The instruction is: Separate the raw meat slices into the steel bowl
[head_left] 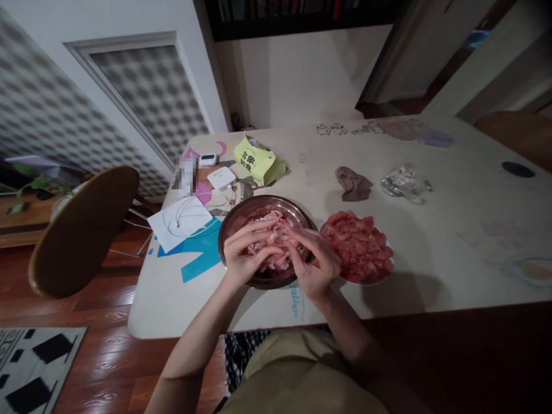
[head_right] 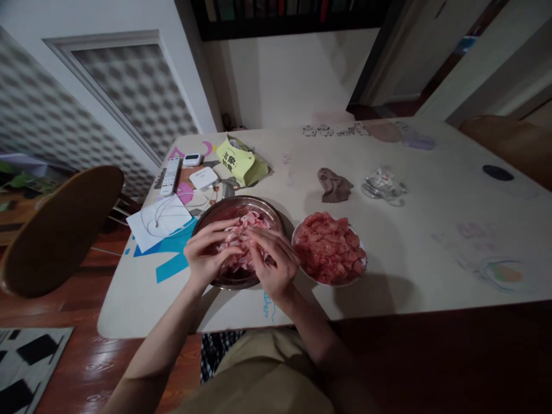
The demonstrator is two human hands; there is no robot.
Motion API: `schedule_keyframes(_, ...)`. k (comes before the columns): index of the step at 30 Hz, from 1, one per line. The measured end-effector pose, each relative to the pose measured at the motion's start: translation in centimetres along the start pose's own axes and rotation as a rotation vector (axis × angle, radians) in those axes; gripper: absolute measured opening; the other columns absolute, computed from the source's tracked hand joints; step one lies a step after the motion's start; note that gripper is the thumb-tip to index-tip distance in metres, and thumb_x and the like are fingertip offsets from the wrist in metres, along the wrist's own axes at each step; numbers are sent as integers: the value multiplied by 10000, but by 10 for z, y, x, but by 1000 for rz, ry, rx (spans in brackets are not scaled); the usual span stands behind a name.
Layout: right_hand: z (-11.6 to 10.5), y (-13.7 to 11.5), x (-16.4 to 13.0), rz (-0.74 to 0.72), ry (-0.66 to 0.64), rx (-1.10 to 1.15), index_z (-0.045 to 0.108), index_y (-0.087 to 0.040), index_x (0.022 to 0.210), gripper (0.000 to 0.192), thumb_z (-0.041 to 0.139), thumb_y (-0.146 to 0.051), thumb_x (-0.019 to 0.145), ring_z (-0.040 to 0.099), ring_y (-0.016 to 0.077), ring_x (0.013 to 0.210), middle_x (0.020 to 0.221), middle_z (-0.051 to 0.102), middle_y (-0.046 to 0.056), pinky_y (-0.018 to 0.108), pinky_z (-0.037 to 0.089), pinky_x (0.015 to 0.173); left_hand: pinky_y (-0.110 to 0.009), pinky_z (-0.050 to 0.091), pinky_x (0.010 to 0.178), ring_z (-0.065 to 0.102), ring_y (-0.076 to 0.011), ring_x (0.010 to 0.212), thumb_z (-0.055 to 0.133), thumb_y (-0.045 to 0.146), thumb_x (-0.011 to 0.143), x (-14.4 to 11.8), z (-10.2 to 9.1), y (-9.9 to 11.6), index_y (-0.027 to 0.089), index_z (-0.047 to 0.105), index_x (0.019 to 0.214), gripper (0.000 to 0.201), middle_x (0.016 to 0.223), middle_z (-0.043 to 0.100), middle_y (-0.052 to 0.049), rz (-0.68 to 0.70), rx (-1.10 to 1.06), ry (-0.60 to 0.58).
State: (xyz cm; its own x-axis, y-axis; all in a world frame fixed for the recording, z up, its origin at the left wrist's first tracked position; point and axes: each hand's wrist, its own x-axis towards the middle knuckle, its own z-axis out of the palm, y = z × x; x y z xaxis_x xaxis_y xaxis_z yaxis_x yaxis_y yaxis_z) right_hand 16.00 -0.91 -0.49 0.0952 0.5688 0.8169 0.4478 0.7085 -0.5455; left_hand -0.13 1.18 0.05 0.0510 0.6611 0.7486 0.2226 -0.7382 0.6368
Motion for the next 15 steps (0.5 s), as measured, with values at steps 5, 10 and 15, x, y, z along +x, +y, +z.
schedule_keyframes(5,-3,-1,0,0,27,0,678,-299,1230,398,655,-79,899,764,203,964,1060,796,29,384,639,856,-421,633,836,774,-249,928,763,271,865,-3,-1,2,236,743,1096,234,1005,802,-99,93,-56,-5)
schedule_keyframes(10,-3,0,-2,16,15,24,673,-286,1227,412,657,-50,890,756,194,974,1067,794,30,384,631,869,-409,628,851,763,-231,944,594,188,944,-9,-1,2,248,730,1135,242,997,795,-93,20,-169,34)
schedule_keyframes(15,-5,3,-8,21,-4,11,679,-277,1214,377,656,-75,897,761,200,944,1054,796,41,388,638,846,-339,637,841,764,-236,997,671,289,926,-13,-3,-3,205,741,1094,200,1059,783,-115,-315,-180,86)
